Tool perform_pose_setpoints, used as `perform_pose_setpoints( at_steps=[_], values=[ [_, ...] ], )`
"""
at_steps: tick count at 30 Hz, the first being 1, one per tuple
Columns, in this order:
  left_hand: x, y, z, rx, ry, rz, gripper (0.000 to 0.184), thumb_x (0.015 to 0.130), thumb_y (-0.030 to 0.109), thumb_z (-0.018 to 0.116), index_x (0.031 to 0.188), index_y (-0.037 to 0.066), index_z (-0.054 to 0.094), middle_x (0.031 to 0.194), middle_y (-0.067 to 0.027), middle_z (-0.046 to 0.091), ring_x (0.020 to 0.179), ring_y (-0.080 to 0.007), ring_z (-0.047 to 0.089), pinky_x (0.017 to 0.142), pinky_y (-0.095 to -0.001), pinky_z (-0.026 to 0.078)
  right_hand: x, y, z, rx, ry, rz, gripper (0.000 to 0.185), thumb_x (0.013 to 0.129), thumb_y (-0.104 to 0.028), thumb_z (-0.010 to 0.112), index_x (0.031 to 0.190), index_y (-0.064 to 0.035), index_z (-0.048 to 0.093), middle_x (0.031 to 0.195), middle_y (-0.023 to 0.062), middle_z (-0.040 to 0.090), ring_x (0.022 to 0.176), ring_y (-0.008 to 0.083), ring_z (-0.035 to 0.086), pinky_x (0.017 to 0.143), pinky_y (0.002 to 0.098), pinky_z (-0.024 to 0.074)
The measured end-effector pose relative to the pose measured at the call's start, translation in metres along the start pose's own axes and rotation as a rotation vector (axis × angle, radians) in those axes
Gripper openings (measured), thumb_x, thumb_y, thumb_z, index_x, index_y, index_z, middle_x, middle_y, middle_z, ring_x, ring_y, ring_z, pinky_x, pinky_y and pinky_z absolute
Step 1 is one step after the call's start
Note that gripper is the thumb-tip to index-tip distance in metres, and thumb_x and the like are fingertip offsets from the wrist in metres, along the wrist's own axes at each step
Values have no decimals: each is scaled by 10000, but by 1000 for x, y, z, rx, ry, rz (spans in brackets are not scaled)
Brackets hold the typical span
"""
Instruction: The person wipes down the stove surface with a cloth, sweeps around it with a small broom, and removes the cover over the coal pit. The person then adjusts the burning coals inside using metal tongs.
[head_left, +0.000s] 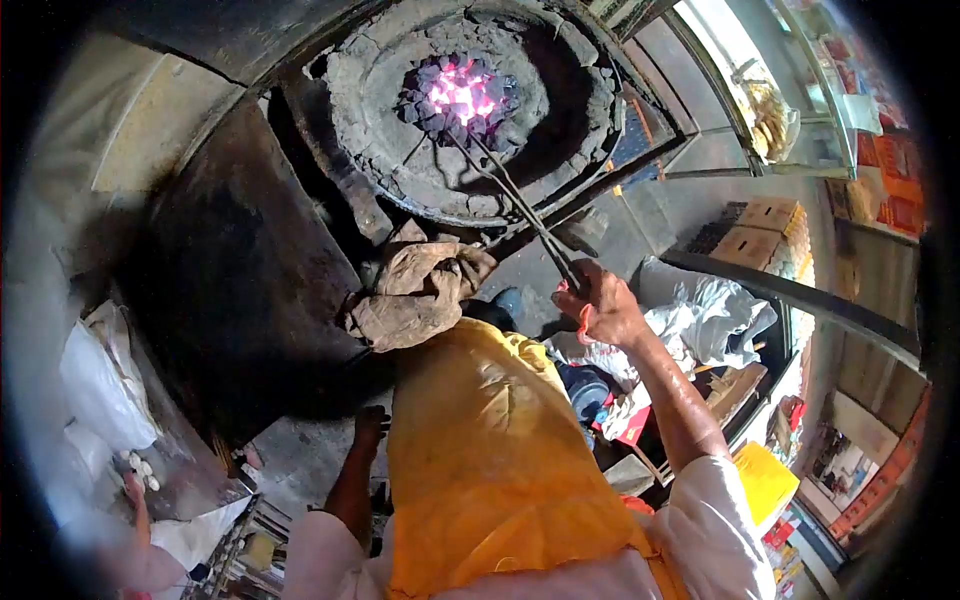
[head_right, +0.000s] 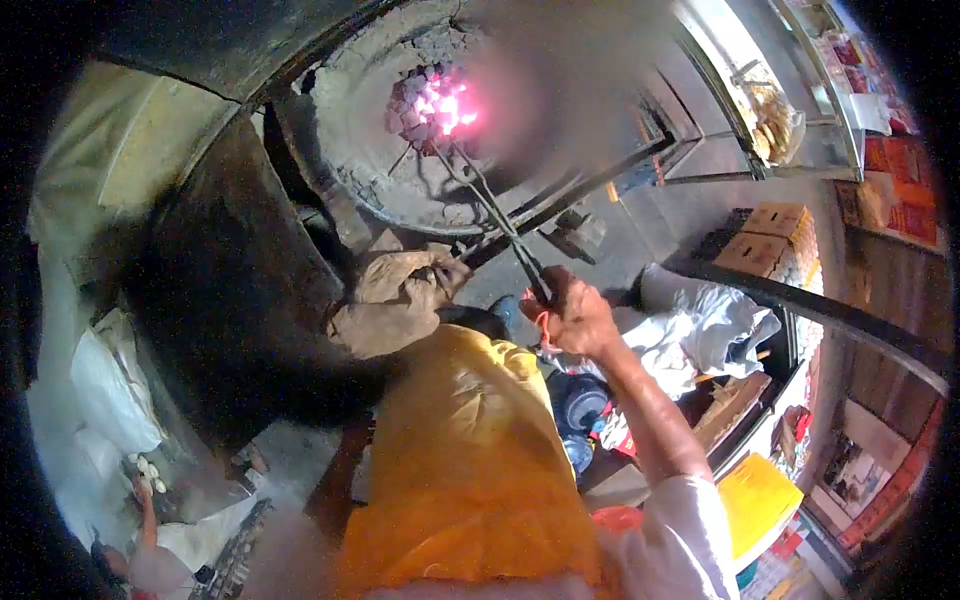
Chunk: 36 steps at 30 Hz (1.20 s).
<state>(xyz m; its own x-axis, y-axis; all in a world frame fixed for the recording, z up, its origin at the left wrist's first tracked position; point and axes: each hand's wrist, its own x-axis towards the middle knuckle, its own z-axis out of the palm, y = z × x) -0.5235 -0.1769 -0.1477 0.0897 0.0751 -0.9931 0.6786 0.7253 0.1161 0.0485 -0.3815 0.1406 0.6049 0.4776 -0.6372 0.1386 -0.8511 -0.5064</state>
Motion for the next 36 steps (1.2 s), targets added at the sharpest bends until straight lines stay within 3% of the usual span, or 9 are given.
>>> perform_pose_setpoints(
  at_steps=[2,4,8,11,15,16,19,25,36],
  values=[
    [1,5,12,-162,-126,-50,301,937,246,593,1171,57,582,918,-90,621,732,-188,601,600,-362,445,6,8,-7,29,-7,-58,401,841,-303,703,1091,-3,612,911,218,677,829,364,664,743,403,504],
    [-50,36,61,197,94,106,227,953,256,562,1053,53,561,922,-94,617,727,-188,584,607,-369,450,0,15,-13,93,-7,-117,286,841,-187,714,1014,20,617,818,186,652,708,257,637,681,359,494],
    [-53,29,76,298,131,200,246,964,280,546,1076,61,569,972,-113,639,760,-199,601,615,-378,456,-16,19,-13,329,70,-77,266,877,-196,688,971,39,607,701,139,547,669,129,534,637,326,465],
    [-59,35,80,218,168,110,351,973,301,540,1231,65,577,1052,-132,658,820,-216,637,618,-366,464,2,11,-23,263,29,-17,329,878,-250,685,1008,40,603,704,148,568,659,138,532,637,343,462],
    [32,-24,5,102,28,49,442,970,359,570,1308,76,552,1060,-93,672,836,-193,657,615,-337,457,1,5,-55,77,41,44,509,807,-443,668,1059,-3,623,819,185,673,773,305,680,755,398,505],
    [35,-23,4,66,-18,-1,456,970,389,573,1304,79,552,1043,-76,676,820,-182,658,616,-329,454,-4,17,-59,-32,112,-18,493,772,-379,712,1053,12,608,824,105,661,708,180,623,681,340,499],
    [6,5,21,60,58,-31,478,969,423,578,1299,78,554,1023,-68,688,786,-171,662,620,-326,451,-38,10,-93,-285,88,40,470,794,-416,686,1082,-48,636,912,168,701,850,346,688,788,419,523],
    [-11,21,49,182,143,58,411,988,383,545,1261,76,563,1008,-63,685,804,-176,670,650,-339,461,-38,20,-111,-726,230,-167,509,746,-393,727,1106,-61,590,884,189,666,841,375,662,746,477,519],
    [-34,36,39,230,160,154,412,988,377,541,1280,87,542,1042,-77,662,853,-189,671,698,-368,463,-2,16,-107,-673,160,-141,492,761,-347,701,1131,-42,594,1002,187,670,969,361,648,843,444,509]
  ],
)
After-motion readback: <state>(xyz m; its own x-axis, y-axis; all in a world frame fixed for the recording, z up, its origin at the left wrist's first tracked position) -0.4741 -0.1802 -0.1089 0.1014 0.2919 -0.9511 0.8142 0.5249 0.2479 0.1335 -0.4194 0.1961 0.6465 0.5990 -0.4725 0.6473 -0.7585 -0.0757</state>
